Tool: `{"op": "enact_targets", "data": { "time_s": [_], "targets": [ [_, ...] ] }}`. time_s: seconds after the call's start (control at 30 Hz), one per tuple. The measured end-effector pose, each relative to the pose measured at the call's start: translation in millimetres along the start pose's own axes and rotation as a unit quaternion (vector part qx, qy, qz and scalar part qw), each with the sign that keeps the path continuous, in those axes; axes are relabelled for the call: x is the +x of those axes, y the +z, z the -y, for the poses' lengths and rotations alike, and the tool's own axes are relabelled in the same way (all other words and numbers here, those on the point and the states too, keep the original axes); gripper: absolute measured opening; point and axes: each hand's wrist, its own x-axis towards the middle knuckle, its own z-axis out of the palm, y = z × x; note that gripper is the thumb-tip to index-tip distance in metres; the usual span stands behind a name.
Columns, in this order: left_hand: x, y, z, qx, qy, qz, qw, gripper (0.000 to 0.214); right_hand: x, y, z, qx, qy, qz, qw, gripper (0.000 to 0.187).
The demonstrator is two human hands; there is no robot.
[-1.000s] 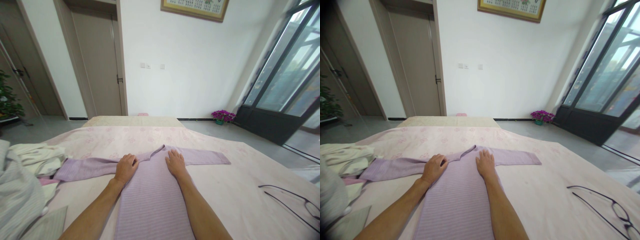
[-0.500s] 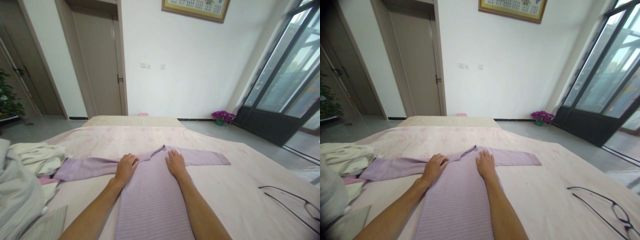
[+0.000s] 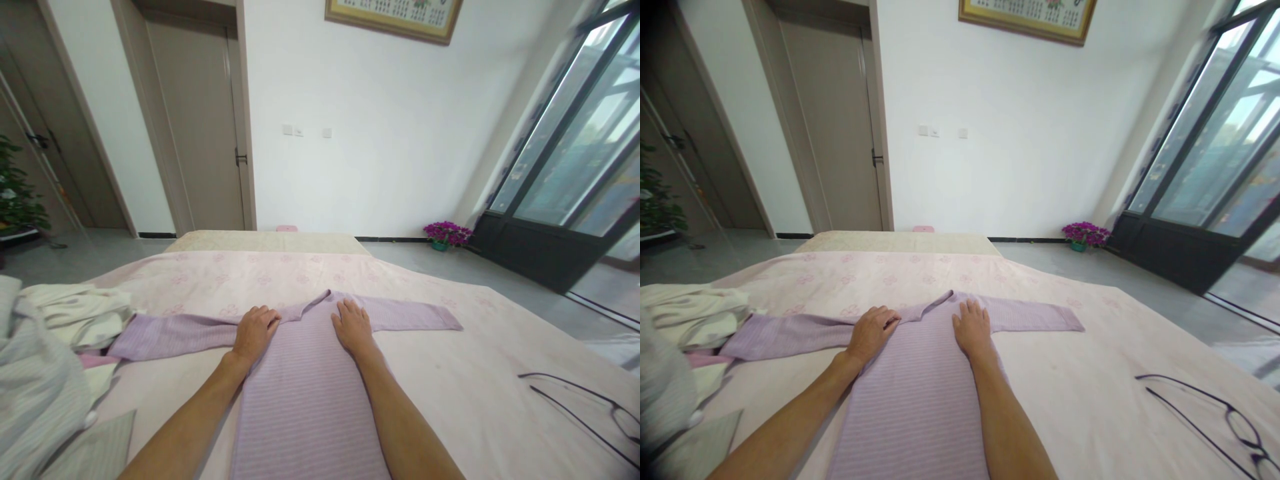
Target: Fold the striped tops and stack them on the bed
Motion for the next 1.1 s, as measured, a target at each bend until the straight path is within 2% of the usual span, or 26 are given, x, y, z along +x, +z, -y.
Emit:
{"op": "enact_targets", "data": {
  "time_s": [0.23,0.9,1.1],
  "targets": [
    [-0.8,1.0,-2.2,0.010,-0.025,-0.017,1.000,0.013,-0.2,0.5,-0.2,-0.002,0.001,-0.002,1.000,0.051],
    [-1.0,-2.9,-2.7,0.006,-0.115,-0.010,0.993,0.018,0.8,1.1,-0.3,0.002,0.002,-0.002,1.000,0.051],
    [-0.3,-0.8,-0.4,0.003,-0.120,-0.006,0.993,0.016,1.2,1.6,-0.9,0.005,0.001,-0.002,1.000,0.051]
  ]
}}
